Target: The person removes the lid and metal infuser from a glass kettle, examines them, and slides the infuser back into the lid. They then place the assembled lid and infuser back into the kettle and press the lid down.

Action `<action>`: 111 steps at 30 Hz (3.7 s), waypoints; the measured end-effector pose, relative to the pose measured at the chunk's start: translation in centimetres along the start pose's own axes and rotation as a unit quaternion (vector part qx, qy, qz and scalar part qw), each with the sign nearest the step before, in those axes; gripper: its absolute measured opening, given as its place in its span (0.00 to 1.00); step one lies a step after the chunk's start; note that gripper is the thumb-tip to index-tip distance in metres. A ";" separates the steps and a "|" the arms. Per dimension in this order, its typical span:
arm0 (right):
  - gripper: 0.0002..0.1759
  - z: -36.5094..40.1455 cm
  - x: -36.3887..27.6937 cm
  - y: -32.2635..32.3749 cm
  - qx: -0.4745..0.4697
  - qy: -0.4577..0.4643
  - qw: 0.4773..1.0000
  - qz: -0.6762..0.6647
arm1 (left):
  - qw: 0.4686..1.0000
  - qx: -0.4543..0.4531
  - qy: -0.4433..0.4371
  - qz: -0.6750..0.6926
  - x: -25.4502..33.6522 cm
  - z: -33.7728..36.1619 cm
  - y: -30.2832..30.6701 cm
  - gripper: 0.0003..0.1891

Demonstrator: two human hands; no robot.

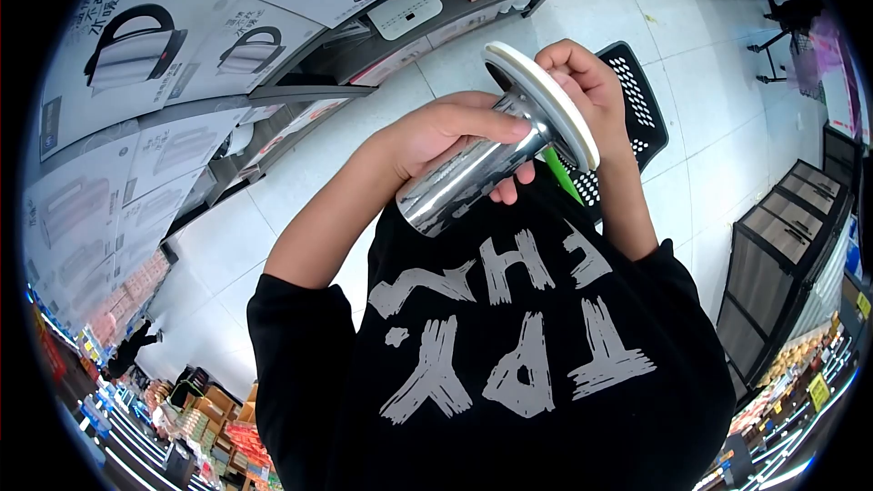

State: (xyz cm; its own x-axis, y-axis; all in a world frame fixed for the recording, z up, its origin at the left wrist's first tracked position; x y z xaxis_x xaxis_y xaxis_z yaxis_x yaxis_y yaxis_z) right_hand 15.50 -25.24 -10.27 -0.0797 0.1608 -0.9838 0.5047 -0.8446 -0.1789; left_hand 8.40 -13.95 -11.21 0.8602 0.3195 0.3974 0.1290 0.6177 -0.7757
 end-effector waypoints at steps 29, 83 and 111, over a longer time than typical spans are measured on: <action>0.04 0.3 2.6 2.7 0.089 -0.053 0.994 0.031 | 0.702 0.250 -0.129 -0.654 3.8 -0.7 -2.3 0.29; 0.13 0.3 1.4 0.1 -0.070 -0.008 0.995 -0.076 | 0.957 -0.200 -0.097 0.188 -2.9 -2.0 -2.1 0.25; 0.18 2.0 -2.1 -1.6 0.014 0.081 0.953 0.292 | 0.889 0.119 -0.221 -0.382 -0.5 0.6 1.1 0.34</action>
State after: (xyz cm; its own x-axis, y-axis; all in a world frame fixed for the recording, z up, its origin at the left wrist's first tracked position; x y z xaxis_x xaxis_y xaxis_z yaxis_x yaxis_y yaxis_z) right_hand 13.16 -25.25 -7.92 0.3437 -0.2664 -0.9005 0.3983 -0.8270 0.3967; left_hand 7.82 -13.01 -11.92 0.2815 -0.0402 0.9587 0.4387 0.8940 -0.0914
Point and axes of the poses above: each hand's wrist, its own z-axis away from the middle knuckle, its own y-axis out of the back of the hand, x = y × z, the point moved 7 cm from there along -z, towards the middle knuckle, and after that the axes turned 2 degrees about x, right-handed, at the moved point
